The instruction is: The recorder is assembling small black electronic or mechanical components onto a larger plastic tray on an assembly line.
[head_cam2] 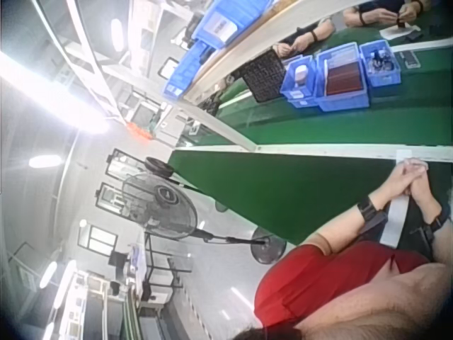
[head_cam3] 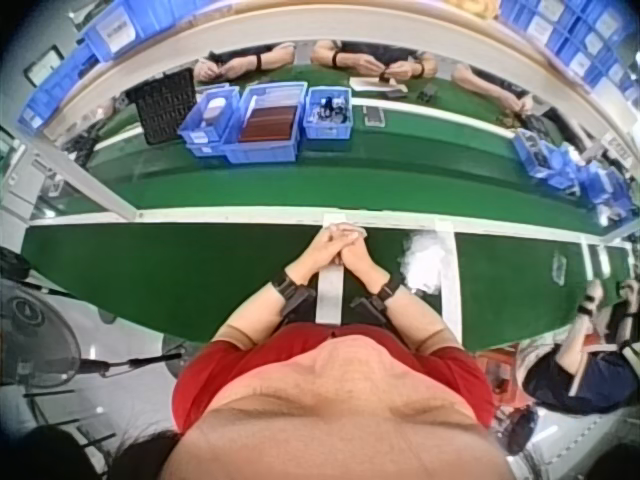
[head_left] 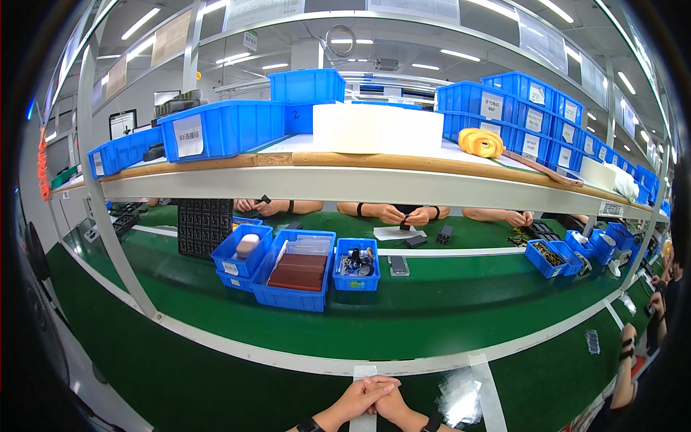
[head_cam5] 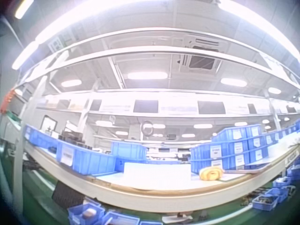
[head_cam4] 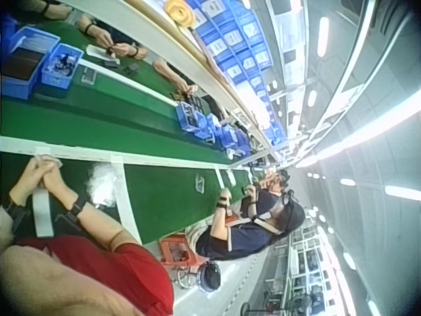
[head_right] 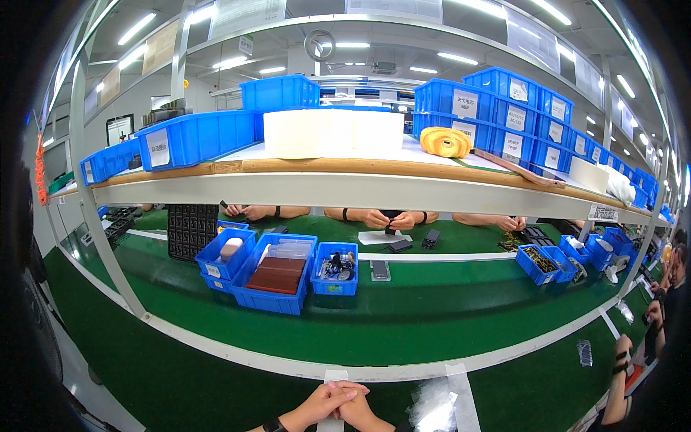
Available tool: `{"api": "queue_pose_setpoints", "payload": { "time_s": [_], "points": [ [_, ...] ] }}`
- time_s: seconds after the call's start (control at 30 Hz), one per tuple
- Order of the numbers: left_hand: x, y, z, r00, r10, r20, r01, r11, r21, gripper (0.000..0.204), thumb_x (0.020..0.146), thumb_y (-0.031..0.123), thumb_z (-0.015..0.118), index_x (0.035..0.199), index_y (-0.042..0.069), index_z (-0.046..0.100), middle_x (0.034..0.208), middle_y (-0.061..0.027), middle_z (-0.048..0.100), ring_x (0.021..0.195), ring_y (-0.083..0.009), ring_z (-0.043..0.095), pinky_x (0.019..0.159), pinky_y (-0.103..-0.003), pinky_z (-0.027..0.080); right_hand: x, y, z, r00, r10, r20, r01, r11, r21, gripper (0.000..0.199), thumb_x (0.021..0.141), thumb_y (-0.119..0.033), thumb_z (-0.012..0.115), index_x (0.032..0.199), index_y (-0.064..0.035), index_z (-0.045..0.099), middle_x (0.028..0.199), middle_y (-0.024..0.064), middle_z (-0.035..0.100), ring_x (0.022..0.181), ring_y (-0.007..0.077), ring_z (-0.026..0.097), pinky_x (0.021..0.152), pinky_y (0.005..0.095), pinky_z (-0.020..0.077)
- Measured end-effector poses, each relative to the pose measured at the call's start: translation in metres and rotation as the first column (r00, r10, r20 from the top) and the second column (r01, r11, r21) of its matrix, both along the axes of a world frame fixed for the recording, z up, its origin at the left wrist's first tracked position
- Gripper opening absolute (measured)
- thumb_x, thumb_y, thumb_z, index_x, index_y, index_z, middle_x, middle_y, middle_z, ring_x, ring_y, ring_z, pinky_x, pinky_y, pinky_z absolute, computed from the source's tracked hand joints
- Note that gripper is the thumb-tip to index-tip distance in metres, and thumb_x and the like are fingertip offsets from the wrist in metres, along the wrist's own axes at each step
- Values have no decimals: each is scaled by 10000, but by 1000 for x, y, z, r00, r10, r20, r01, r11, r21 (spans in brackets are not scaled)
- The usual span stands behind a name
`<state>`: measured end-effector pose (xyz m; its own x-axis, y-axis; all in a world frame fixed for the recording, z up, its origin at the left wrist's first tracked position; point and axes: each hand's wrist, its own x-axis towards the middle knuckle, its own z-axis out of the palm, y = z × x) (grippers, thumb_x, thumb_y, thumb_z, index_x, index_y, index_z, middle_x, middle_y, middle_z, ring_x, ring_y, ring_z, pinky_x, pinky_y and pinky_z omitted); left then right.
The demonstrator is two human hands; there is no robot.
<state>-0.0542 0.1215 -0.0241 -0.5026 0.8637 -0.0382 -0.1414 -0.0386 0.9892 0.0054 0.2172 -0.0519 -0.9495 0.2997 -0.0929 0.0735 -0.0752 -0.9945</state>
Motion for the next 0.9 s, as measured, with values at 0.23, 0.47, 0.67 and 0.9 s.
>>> {"api": "queue_pose_setpoints", "payload": {
  "time_s": [0.23,0.47,0.67,0.9],
  "points": [
    [-1,-1,1,1000,-20,19,20,1000,-21,312,868,330,538,1068,103,609,665,34,514,509,-28,428,464,-164,364,0,0,2,1000,9,5,-9,999,32,415,934,-327,402,660,-42,527,494,32,482,401,96,448,358,227,326],
    [0,-2,3,1000,-17,9,17,1000,-16,307,869,328,536,1069,107,610,670,35,517,511,-27,427,465,-163,364,-1,0,-4,1000,3,22,-3,1000,2,406,934,-324,403,671,-40,526,495,32,481,402,96,447,359,228,326],
    [-1,-3,1,1000,-24,6,24,999,-46,330,882,279,499,1084,32,585,972,-13,620,515,-17,424,459,-154,353,2,49,-129,1000,1,11,-1,1000,19,397,933,-319,408,678,-39,527,494,32,479,400,96,445,356,229,324],
    [3,3,5,999,-33,8,33,999,-16,311,868,325,539,1072,100,608,649,31,506,498,-33,423,458,-168,360,4,89,-249,973,91,-212,-44,976,215,402,932,-312,414,658,-40,524,495,36,481,393,97,441,353,227,322]
  ]
}}
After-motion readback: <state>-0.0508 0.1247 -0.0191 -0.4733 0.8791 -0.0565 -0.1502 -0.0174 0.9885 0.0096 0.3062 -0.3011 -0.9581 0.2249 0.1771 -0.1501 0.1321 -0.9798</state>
